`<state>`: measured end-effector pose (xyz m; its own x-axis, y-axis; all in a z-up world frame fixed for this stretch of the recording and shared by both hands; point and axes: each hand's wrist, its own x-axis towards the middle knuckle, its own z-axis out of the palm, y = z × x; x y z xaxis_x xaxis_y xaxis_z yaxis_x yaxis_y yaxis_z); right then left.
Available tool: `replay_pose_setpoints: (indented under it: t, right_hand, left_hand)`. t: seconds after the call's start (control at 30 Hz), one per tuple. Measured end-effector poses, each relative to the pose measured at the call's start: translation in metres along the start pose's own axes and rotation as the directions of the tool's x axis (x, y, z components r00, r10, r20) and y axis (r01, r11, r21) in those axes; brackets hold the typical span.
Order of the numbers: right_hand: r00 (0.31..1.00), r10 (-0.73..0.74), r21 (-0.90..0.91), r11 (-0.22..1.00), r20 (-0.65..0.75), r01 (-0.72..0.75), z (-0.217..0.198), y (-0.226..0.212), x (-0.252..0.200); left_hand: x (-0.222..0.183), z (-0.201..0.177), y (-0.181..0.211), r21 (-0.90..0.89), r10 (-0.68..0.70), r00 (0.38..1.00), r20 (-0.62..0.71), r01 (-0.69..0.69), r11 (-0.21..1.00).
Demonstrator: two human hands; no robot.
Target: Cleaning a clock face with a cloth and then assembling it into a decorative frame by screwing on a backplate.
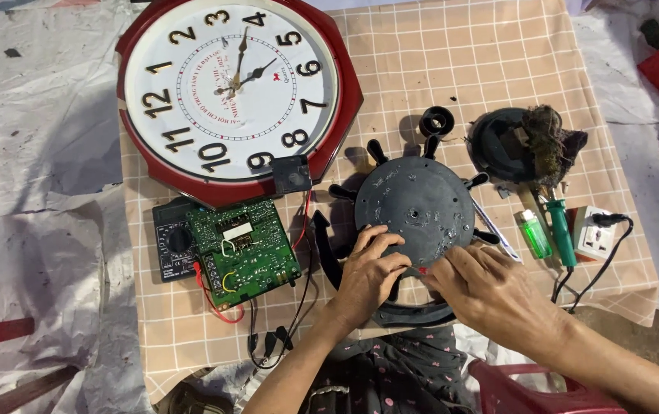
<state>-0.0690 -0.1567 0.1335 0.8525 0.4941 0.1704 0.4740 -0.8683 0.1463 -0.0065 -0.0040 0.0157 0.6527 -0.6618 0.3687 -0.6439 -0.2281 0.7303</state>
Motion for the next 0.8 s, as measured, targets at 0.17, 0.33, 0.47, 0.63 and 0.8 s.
replay_pose_setpoints:
  t: [0.17,0.33,0.47,0.63,0.8]
  right_hand:
    - [0.998,0.041,-0.115,0.992,-0.052,-0.047,0.0,-0.002,0.004]
    - [0.991,0.097,-0.164,0.98,-0.093,-0.111,0.003,-0.007,0.006]
    - [0.981,0.102,-0.201,0.97,-0.164,-0.135,0.002,-0.01,0.01]
    - [0.987,0.152,-0.025,0.988,-0.048,-0.153,-0.002,-0.001,0.004]
    - [0.999,-0.021,0.368,0.929,-0.034,0.033,-0.026,0.008,0.011]
  left_hand:
    - [-0.002,-0.003,-0.002,-0.063,-0.017,1.0,0.014,0.018,0.998]
    - [0.008,-0.023,0.025,-0.208,-0.039,0.998,0.056,0.05,0.977]
    - [0.015,-0.021,0.037,-0.25,0.034,0.998,-0.045,-0.044,0.967]
    - [0.017,-0.022,0.037,-0.391,0.029,0.998,-0.059,-0.05,0.919]
    - [0.019,-0.023,0.032,-0.39,0.115,0.992,-0.054,-0.127,0.912]
